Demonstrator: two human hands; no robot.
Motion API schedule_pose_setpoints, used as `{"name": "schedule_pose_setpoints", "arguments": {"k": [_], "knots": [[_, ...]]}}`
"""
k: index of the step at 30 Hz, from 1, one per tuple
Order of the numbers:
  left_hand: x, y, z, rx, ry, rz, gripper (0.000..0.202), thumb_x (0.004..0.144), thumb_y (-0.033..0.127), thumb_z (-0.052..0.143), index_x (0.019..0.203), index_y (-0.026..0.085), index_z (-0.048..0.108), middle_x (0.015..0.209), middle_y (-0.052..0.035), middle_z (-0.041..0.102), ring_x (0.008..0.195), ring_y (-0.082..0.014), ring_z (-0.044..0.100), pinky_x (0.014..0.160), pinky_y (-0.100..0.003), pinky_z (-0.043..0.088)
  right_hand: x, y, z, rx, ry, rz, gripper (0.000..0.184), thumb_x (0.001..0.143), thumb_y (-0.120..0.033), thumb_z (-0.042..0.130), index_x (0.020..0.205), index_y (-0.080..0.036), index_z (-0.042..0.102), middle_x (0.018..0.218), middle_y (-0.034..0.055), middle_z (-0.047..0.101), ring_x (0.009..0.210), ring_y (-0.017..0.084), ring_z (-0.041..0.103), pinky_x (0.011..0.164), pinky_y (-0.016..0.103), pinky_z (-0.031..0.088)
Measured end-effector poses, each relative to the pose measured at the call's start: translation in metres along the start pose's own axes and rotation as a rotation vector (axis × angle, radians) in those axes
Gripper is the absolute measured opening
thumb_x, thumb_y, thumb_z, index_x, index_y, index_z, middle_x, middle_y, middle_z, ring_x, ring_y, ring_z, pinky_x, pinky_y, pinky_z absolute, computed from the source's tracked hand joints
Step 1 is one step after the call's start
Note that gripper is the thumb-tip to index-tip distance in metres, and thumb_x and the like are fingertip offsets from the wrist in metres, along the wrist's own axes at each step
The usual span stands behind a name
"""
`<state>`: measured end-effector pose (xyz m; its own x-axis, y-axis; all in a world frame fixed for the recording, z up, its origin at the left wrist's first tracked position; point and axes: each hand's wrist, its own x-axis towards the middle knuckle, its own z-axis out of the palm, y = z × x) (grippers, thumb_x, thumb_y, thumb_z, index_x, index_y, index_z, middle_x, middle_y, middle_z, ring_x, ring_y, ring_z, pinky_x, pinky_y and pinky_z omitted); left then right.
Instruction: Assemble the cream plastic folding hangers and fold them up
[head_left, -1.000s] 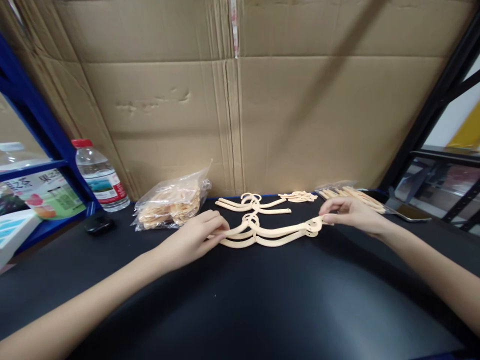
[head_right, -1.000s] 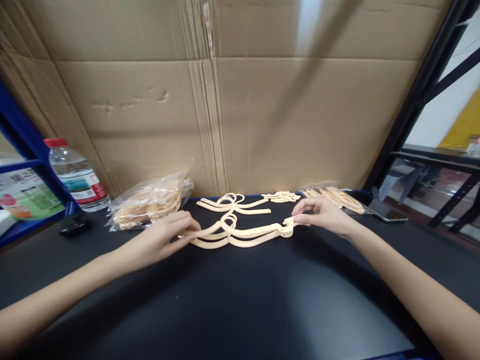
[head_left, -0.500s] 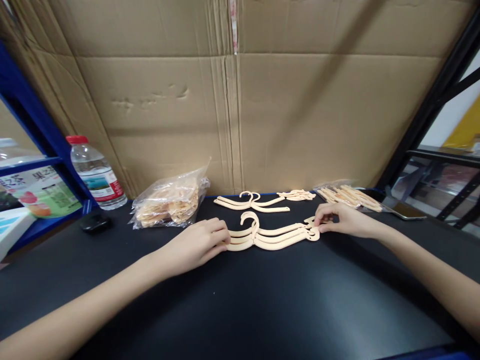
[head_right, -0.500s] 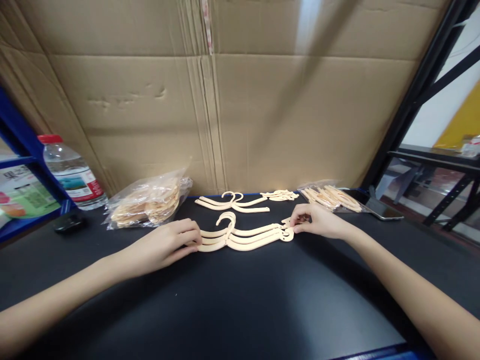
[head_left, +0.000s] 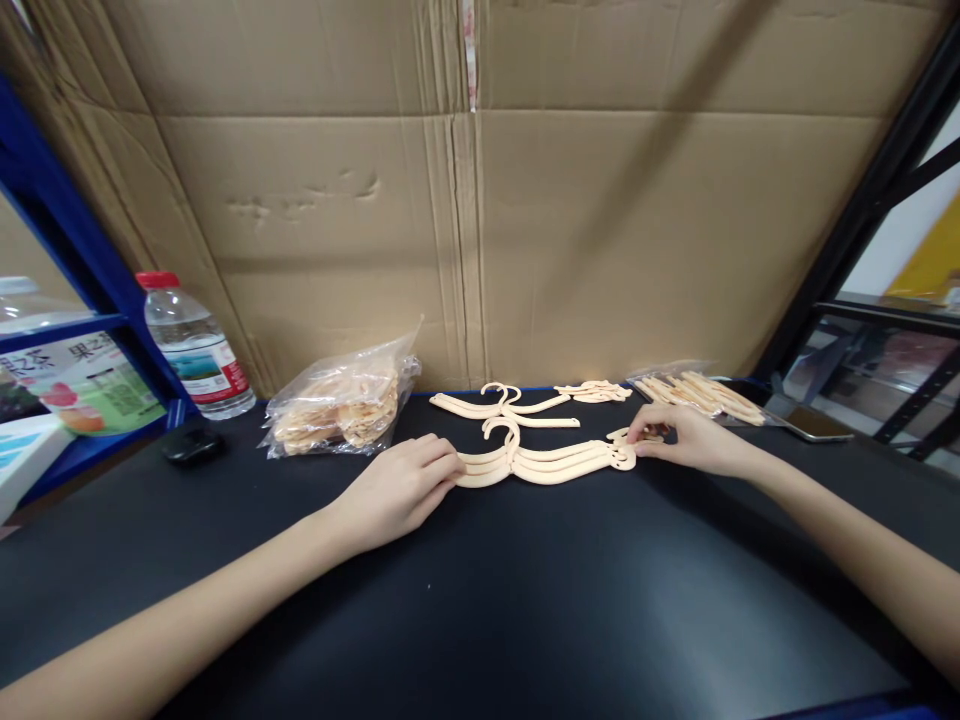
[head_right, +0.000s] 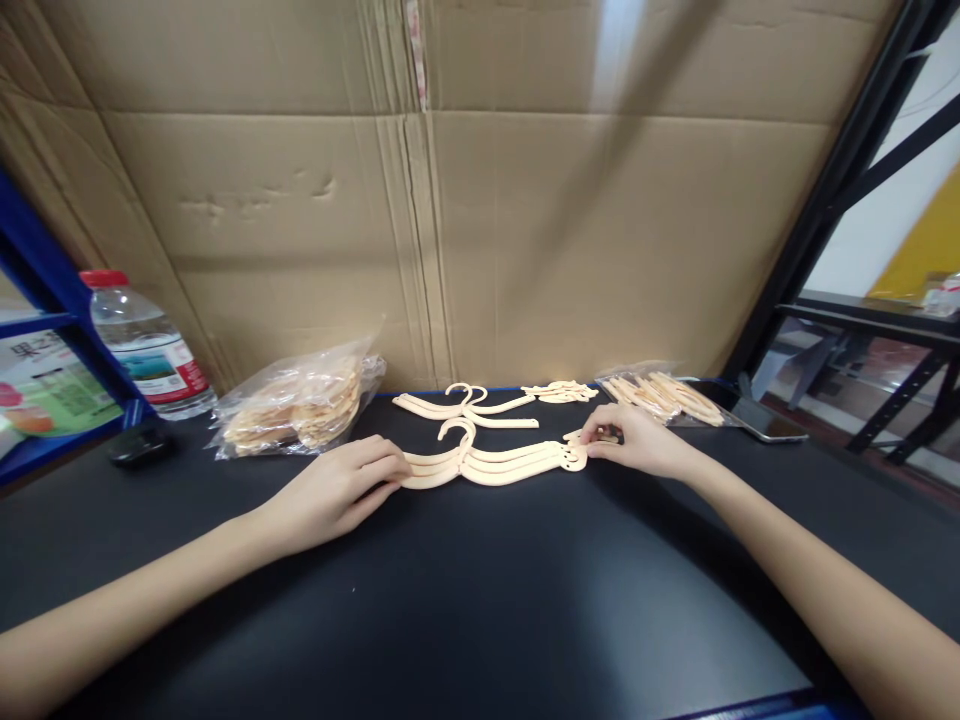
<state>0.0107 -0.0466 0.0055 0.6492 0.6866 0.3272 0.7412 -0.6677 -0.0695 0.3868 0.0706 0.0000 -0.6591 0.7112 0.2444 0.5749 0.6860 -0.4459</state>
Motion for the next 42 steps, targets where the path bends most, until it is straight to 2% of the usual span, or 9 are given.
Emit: {"name": "schedule_pose_setpoints", "arguments": {"k": [7, 10, 13, 16, 21, 28, 32, 36, 42], "knots": [[-0.002, 0.000, 0.004, -0.041, 0.052, -0.063, 0.018, 0.091, 0.017, 0.041, 0.102, 0.016, 0.055, 0.099, -0.0103, 0.060, 0.092, -0.0225, 0.056, 0.080, -0.036, 0.049, -0.001, 0.000, -0.001, 0.006, 0.001, -0.057, 0.025, 0.085, -0.040, 0.055, 0.091, -0.018, 0.064, 0.094, 0.0083, 0.067, 0.086, 0.023, 0.061, 0.075, 0.036, 0.048], [-0.003, -0.001, 0.006, -0.070, 0.060, -0.102, 0.024, 0.091, 0.020, 0.045, 0.113, 0.016, 0.054, 0.116, -0.0123, 0.058, 0.109, -0.0246, 0.054, 0.093, -0.039, 0.046, -0.002, 0.000, 0.004, -0.011, 0.054, -0.059, 0.034, 0.088, -0.041, 0.048, 0.111, -0.019, 0.059, 0.114, 0.0109, 0.063, 0.104, 0.027, 0.058, 0.087, 0.042, 0.048], [-0.005, -0.003, 0.010, -0.065, -0.001, -0.154, 0.039, 0.094, 0.026, 0.042, 0.131, 0.015, 0.044, 0.136, -0.0146, 0.049, 0.128, -0.0276, 0.043, 0.105, -0.046, 0.038, -0.004, -0.007, 0.014, -0.094, 0.071, -0.004, 0.054, 0.092, -0.048, 0.039, 0.133, -0.014, 0.044, 0.137, 0.0153, 0.048, 0.126, 0.031, 0.044, 0.104, 0.050, 0.037], [-0.006, -0.004, 0.015, -0.069, -0.127, -0.215, 0.048, 0.097, 0.032, 0.033, 0.140, 0.012, 0.034, 0.146, -0.0157, 0.039, 0.136, -0.0284, 0.033, 0.110, -0.052, 0.029, -0.005, -0.017, 0.027, -0.216, -0.017, 0.016, 0.070, 0.093, -0.056, 0.032, 0.144, -0.007, 0.031, 0.149, 0.0175, 0.030, 0.138, 0.031, 0.026, 0.113, 0.050, 0.023], [-0.006, -0.004, 0.016, -0.104, -0.201, -0.240, 0.048, 0.099, 0.031, 0.025, 0.142, 0.011, 0.032, 0.149, -0.0137, 0.034, 0.139, -0.0251, 0.029, 0.114, -0.052, 0.021, -0.005, -0.022, 0.037, -0.340, -0.165, -0.025, 0.073, 0.095, -0.057, 0.021, 0.146, -0.005, 0.026, 0.151, 0.0157, 0.023, 0.141, 0.029, 0.016, 0.115, 0.050, 0.017], [-0.008, -0.004, 0.019, -0.115, -0.175, -0.237, 0.047, 0.098, 0.029, 0.027, 0.142, 0.013, 0.032, 0.149, -0.0129, 0.035, 0.138, -0.0251, 0.030, 0.113, -0.053, 0.021, -0.006, -0.016, 0.037, -0.380, -0.133, -0.068, 0.072, 0.096, -0.055, 0.019, 0.144, -0.003, 0.030, 0.149, 0.0175, 0.028, 0.139, 0.029, 0.022, 0.113, 0.051, 0.022], [-0.009, -0.004, 0.021, -0.098, -0.136, -0.242, 0.046, 0.098, 0.028, 0.029, 0.142, 0.016, 0.033, 0.147, -0.0119, 0.038, 0.138, -0.0257, 0.031, 0.112, -0.056, 0.019, -0.004, -0.014, 0.037, -0.362, -0.049, -0.092, 0.068, 0.096, -0.054, 0.025, 0.142, -0.005, 0.035, 0.146, 0.0185, 0.035, 0.137, 0.032, 0.028, 0.111, 0.055, 0.024], [-0.007, -0.003, 0.019, -0.100, -0.060, -0.230, 0.044, 0.096, 0.025, 0.031, 0.139, 0.017, 0.037, 0.144, -0.0113, 0.043, 0.136, -0.0258, 0.034, 0.112, -0.056, 0.020, -0.001, -0.013, 0.032, -0.234, 0.175, -0.098, 0.055, 0.096, -0.048, 0.032, 0.137, -0.014, 0.044, 0.140, 0.0146, 0.046, 0.130, 0.030, 0.040, 0.107, 0.052, 0.033], [-0.005, -0.003, 0.017, -0.158, 0.179, -0.249, 0.029, 0.095, 0.024, 0.037, 0.117, 0.019, 0.055, 0.117, -0.0087, 0.064, 0.111, -0.0232, 0.058, 0.103, -0.047, 0.038, 0.004, 0.000, 0.025, 0.168, 0.543, 0.124, 0.036, 0.089, -0.046, 0.044, 0.104, -0.019, 0.064, 0.107, 0.0090, 0.067, 0.105, 0.028, 0.059, 0.096, 0.046, 0.043]]}}
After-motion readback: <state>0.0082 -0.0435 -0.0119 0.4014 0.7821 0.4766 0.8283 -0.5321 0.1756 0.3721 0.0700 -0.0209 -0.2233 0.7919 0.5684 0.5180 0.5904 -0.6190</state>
